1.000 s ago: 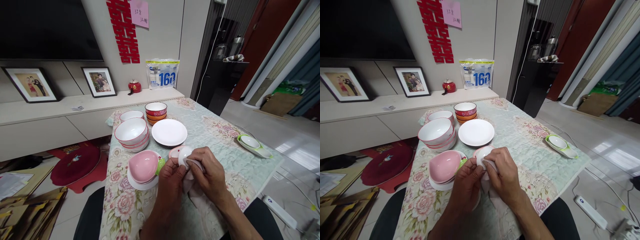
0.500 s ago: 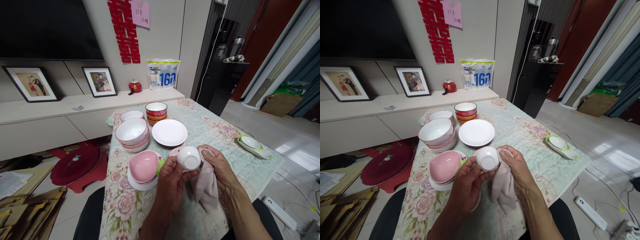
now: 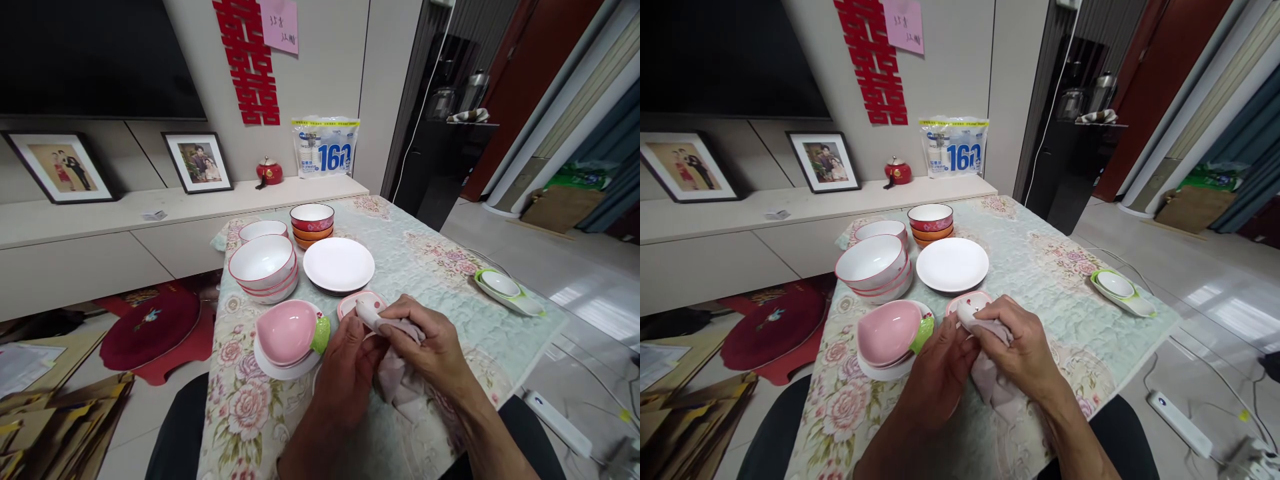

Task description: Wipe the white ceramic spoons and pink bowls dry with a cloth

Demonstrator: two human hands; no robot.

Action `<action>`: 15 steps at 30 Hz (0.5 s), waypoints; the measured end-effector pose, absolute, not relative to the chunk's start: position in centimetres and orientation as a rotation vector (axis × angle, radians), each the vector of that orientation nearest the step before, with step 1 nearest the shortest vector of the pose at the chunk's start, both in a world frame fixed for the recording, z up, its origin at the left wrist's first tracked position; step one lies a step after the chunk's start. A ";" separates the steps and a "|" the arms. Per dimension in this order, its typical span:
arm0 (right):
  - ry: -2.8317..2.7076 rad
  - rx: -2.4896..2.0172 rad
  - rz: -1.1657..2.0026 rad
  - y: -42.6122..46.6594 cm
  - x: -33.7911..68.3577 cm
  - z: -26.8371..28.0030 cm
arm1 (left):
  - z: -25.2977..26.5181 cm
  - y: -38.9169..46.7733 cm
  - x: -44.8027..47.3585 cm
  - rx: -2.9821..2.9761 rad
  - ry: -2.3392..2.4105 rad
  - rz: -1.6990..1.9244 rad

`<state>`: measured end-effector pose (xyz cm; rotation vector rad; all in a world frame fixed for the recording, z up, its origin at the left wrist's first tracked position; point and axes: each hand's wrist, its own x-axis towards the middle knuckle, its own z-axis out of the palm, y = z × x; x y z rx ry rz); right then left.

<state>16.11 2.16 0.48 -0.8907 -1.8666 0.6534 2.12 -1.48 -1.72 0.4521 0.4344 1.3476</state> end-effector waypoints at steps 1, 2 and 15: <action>-1.939 -0.825 0.647 2.1 16.0 0.8 | -1.7 -1.5 2.0 0.464 0.427 1.358; -1.999 -0.768 0.660 2.0 16.0 1.1 | -1.6 -1.5 1.9 0.469 0.420 1.357; -1.802 -0.943 0.531 2.2 16.7 0.7 | -1.2 -1.6 1.8 0.342 0.444 1.241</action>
